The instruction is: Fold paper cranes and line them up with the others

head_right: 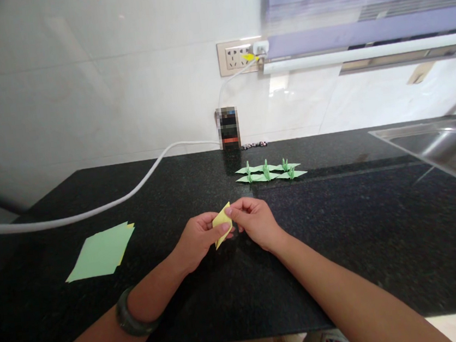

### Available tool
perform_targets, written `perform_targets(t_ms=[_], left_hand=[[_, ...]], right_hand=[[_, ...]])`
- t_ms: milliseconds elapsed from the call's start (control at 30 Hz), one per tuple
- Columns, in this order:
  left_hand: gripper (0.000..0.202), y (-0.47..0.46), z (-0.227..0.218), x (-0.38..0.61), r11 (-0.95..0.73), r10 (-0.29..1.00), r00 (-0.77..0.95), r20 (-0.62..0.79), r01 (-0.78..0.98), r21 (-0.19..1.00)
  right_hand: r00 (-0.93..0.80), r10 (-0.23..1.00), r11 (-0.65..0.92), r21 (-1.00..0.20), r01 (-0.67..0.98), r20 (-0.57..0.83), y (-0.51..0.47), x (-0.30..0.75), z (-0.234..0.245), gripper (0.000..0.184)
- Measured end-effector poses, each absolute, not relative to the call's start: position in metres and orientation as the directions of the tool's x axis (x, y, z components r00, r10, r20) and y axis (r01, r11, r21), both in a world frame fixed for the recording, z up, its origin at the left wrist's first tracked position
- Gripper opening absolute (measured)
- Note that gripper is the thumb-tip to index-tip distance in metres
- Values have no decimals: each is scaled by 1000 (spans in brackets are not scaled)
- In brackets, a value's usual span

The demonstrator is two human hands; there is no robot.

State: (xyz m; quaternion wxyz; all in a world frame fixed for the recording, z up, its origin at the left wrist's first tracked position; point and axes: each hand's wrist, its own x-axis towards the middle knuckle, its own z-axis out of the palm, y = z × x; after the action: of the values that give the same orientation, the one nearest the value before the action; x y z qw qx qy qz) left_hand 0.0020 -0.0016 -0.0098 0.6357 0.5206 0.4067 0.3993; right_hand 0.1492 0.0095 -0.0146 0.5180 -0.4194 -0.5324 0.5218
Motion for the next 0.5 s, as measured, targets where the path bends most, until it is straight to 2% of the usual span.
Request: perform_targets(t_ms=[267, 400, 500], left_hand=[[23, -1, -7, 2, 109, 933, 342, -110, 22, 994], [22, -2, -5, 2, 56, 932, 352, -80, 77, 995], [21, -1, -10, 1, 66, 930, 358, -86, 68, 995]], right_hand=[[-222, 970, 80, -992, -94, 99, 7, 148, -13, 18], [-173, 980, 81, -994, -75, 93, 7, 148, -14, 22], [-140, 986, 71, -989, -127, 89, 9, 149, -17, 22]])
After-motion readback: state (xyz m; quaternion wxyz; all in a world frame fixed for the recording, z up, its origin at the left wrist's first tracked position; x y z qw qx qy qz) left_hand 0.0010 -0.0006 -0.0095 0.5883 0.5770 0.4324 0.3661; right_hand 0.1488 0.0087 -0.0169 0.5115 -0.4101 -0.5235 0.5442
